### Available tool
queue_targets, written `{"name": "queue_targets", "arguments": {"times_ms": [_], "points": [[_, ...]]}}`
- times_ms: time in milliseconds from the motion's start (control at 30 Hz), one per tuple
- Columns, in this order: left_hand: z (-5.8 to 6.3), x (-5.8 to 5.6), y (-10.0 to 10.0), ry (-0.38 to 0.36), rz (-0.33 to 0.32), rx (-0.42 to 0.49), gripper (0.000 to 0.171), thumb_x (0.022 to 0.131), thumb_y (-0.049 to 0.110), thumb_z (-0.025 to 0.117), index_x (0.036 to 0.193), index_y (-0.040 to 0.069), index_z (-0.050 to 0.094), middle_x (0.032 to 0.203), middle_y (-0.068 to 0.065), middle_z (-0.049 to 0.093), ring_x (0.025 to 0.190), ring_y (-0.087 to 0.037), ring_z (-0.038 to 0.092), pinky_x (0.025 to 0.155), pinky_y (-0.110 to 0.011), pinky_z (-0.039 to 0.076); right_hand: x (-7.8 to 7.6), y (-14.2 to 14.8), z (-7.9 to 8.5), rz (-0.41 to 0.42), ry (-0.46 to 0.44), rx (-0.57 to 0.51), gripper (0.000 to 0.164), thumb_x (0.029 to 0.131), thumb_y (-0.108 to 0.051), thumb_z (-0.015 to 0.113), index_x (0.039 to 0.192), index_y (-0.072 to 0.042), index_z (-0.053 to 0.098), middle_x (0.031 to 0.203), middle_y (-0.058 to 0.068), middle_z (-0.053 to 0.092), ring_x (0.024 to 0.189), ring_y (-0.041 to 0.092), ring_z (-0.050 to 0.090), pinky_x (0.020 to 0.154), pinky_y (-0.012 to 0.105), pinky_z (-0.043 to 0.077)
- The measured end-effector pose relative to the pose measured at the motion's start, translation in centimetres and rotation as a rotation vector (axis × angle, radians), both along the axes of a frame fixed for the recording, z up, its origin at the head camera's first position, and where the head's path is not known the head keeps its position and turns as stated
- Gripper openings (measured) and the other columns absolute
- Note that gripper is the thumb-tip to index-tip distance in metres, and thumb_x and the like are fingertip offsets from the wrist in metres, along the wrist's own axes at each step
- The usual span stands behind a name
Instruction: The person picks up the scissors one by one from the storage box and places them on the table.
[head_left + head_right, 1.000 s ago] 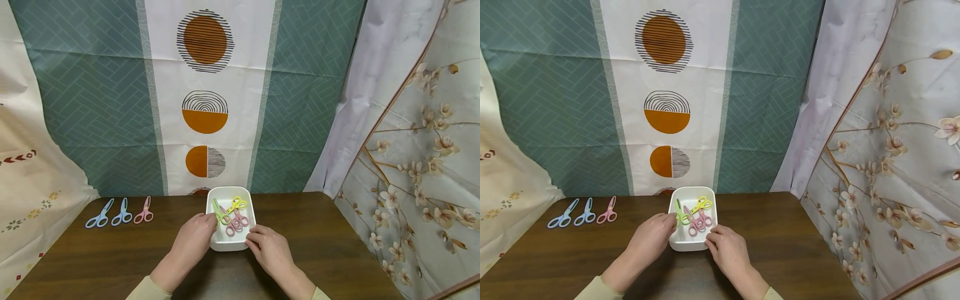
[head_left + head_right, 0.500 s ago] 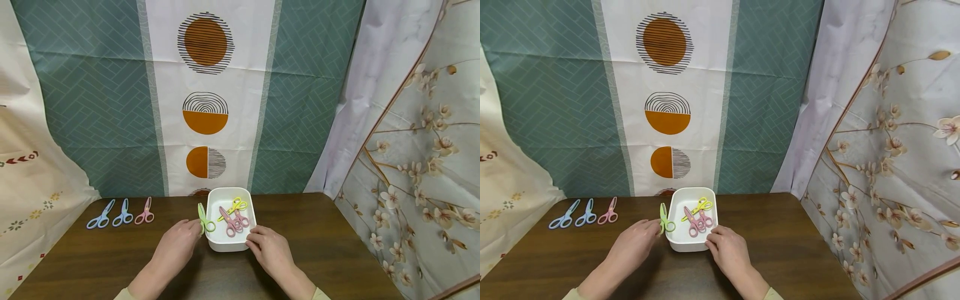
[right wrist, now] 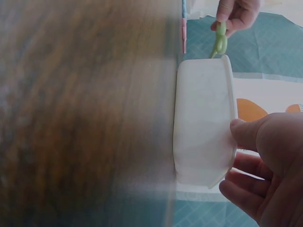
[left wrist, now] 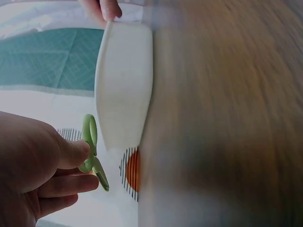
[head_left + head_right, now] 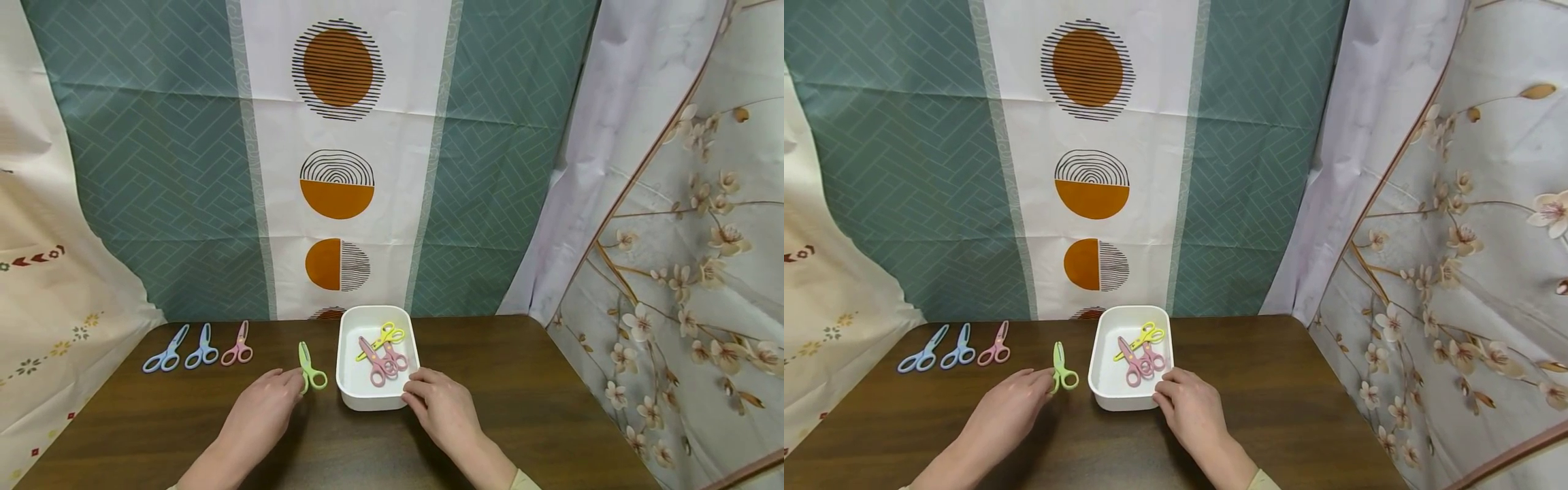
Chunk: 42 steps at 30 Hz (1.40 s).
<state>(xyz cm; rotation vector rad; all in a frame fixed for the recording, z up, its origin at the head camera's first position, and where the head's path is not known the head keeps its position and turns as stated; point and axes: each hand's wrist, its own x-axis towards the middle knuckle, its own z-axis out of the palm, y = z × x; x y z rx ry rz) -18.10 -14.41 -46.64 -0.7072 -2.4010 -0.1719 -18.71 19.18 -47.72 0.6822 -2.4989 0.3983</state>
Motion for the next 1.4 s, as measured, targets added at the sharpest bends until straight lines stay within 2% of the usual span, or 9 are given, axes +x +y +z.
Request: {"name": "queue_targets", "arguments": {"times_ms": [167,367,633,867,1067,1300,1400], "points": [[-0.5,-0.1,-1.3,-0.026,0.022,-0.015,0.033,0.085,0.004,0.094,0.087,0.015,0.063,0.082,0.005,0.066,0.077,-0.015,0.066,0.087,-0.040,0.060,0.0,0.0,0.0,0.005,0.011,-0.006,0.009,0.095,-0.026,0.090,0.099,-0.019,0.086,0.112,-0.004,0.077,0.102,0.017,0.074,0.084,0.041,0.063],[-1.6,-0.7,-2.6,-0.019,0.022,-0.031,0.038,0.082,0.001,0.093,0.082,0.016,0.058,0.077,0.006,0.064,0.075,-0.018,0.065,0.075,-0.039,0.058,0.0,-0.1,0.0,-0.003,-0.009,-0.008,0.010,0.095,-0.026,0.089,0.101,-0.019,0.087,0.114,-0.004,0.077,0.104,0.017,0.074,0.086,0.042,0.063],[-2.2,-1.2,-3.6,-0.119,0.048,-0.061,0.033,0.085,0.002,0.092,0.086,0.018,0.062,0.082,0.006,0.069,0.079,-0.018,0.068,0.077,-0.040,0.060,0.0,-0.1,-0.1,-0.001,-0.003,0.000,0.008,0.095,-0.027,0.089,0.100,-0.020,0.086,0.113,-0.006,0.076,0.103,0.016,0.073,0.085,0.040,0.063],[-2.4,-1.2,-4.1,-0.139,0.031,-0.075,0.035,0.083,0.001,0.091,0.082,0.018,0.060,0.080,0.007,0.067,0.077,-0.019,0.067,0.072,-0.041,0.058,-0.1,-0.1,-0.2,0.003,0.014,-0.005,0.008,0.094,-0.026,0.090,0.098,-0.021,0.086,0.112,-0.006,0.077,0.103,0.016,0.073,0.085,0.040,0.063],[-2.7,-1.2,-4.4,-0.193,0.066,-0.075,0.038,0.082,0.001,0.091,0.079,0.020,0.059,0.078,0.010,0.061,0.069,-0.019,0.065,0.063,-0.039,0.053,-0.1,-0.1,-0.2,-0.001,0.007,-0.003,0.009,0.095,-0.026,0.090,0.099,-0.020,0.086,0.113,-0.005,0.077,0.104,0.017,0.074,0.086,0.042,0.063],[-3.0,-1.2,-4.5,-0.177,0.080,-0.052,0.043,0.081,-0.001,0.090,0.075,0.024,0.055,0.074,0.012,0.056,0.062,-0.016,0.058,0.058,-0.037,0.049,0.0,0.0,-0.2,-0.001,0.004,-0.002,0.009,0.095,-0.026,0.090,0.100,-0.020,0.086,0.113,-0.004,0.077,0.104,0.017,0.073,0.085,0.041,0.063],[-3.0,-1.2,-4.5,-0.206,0.089,-0.053,0.043,0.081,0.000,0.090,0.074,0.024,0.056,0.074,0.011,0.057,0.062,-0.016,0.058,0.059,-0.038,0.049,0.0,0.0,-0.1,-0.002,0.006,-0.003,0.009,0.095,-0.026,0.090,0.099,-0.020,0.086,0.113,-0.004,0.077,0.103,0.016,0.073,0.085,0.041,0.063]]}}
